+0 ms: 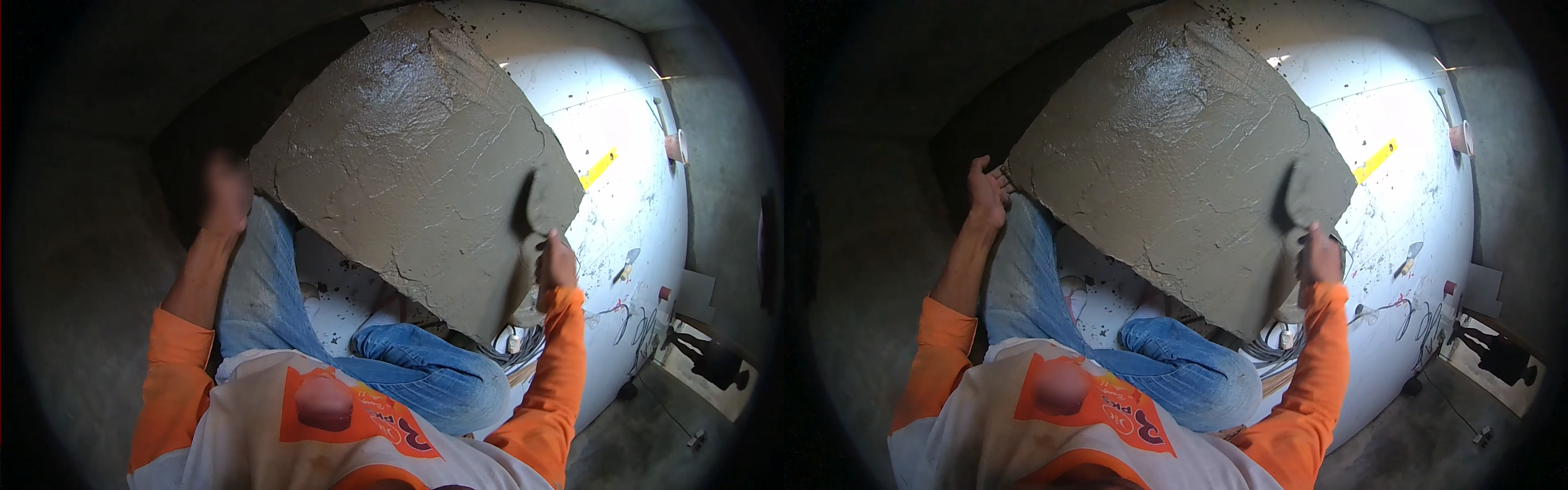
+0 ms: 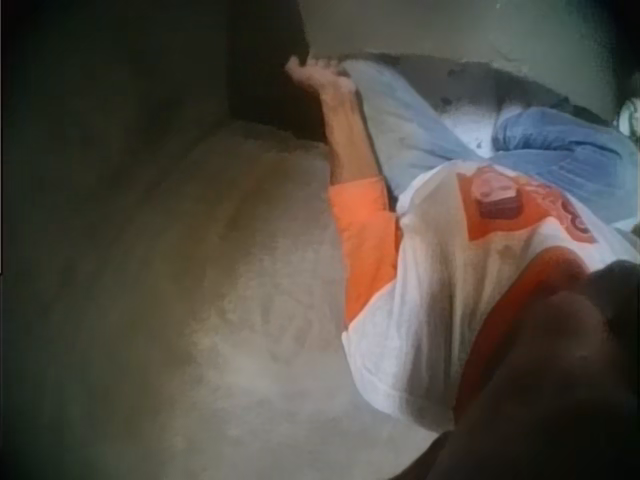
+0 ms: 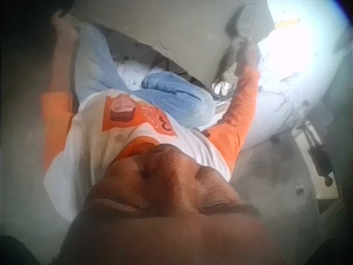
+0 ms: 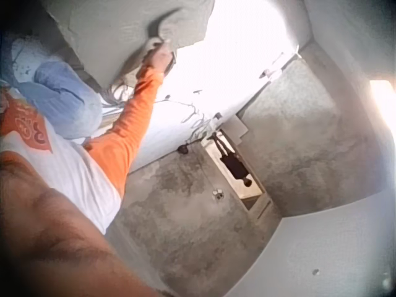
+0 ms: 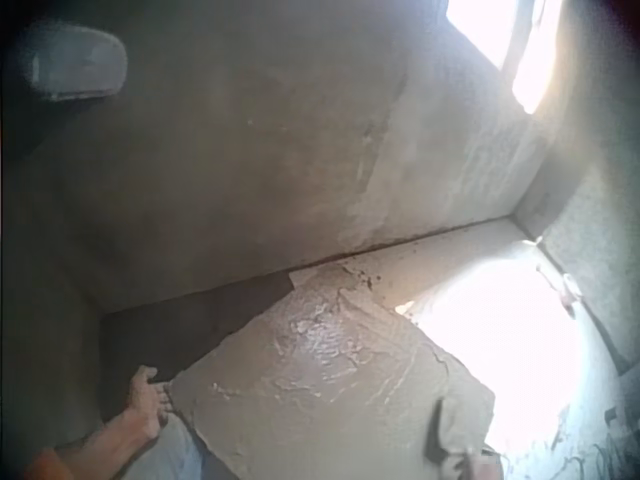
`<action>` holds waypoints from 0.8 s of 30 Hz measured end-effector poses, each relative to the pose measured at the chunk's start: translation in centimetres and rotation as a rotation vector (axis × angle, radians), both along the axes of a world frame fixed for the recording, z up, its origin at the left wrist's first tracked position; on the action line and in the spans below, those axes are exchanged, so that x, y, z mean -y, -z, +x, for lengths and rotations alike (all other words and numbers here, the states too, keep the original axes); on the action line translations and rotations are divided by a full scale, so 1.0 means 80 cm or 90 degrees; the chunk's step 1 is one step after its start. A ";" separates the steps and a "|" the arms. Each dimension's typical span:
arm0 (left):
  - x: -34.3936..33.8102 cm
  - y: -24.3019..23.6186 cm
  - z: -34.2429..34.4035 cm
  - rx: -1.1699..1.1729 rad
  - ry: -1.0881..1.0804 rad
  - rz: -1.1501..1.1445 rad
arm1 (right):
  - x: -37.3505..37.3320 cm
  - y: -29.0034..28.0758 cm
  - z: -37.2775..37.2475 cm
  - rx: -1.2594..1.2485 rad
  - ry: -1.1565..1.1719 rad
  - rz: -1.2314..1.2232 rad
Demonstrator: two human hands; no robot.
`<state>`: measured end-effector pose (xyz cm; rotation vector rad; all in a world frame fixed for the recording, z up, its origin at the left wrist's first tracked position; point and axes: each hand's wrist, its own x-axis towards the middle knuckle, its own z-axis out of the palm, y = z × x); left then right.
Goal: The person applies mortar to the back of a tile with a trowel, then places the tile onto the floor. They press the tile down by hand and wipe the surface with a cloth.
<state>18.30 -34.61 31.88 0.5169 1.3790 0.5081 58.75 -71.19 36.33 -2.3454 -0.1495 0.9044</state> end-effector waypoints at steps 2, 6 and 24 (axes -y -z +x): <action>0.002 -0.001 -0.001 0.008 0.000 -0.010 | -0.003 0.035 0.066 0.028 0.049 -0.022; 0.008 0.005 -0.010 -0.002 -0.012 -0.017 | -0.055 0.085 0.119 -0.023 0.061 -0.048; -0.001 0.040 -0.039 0.007 0.020 -0.012 | -0.168 0.030 -0.154 0.148 -0.840 0.090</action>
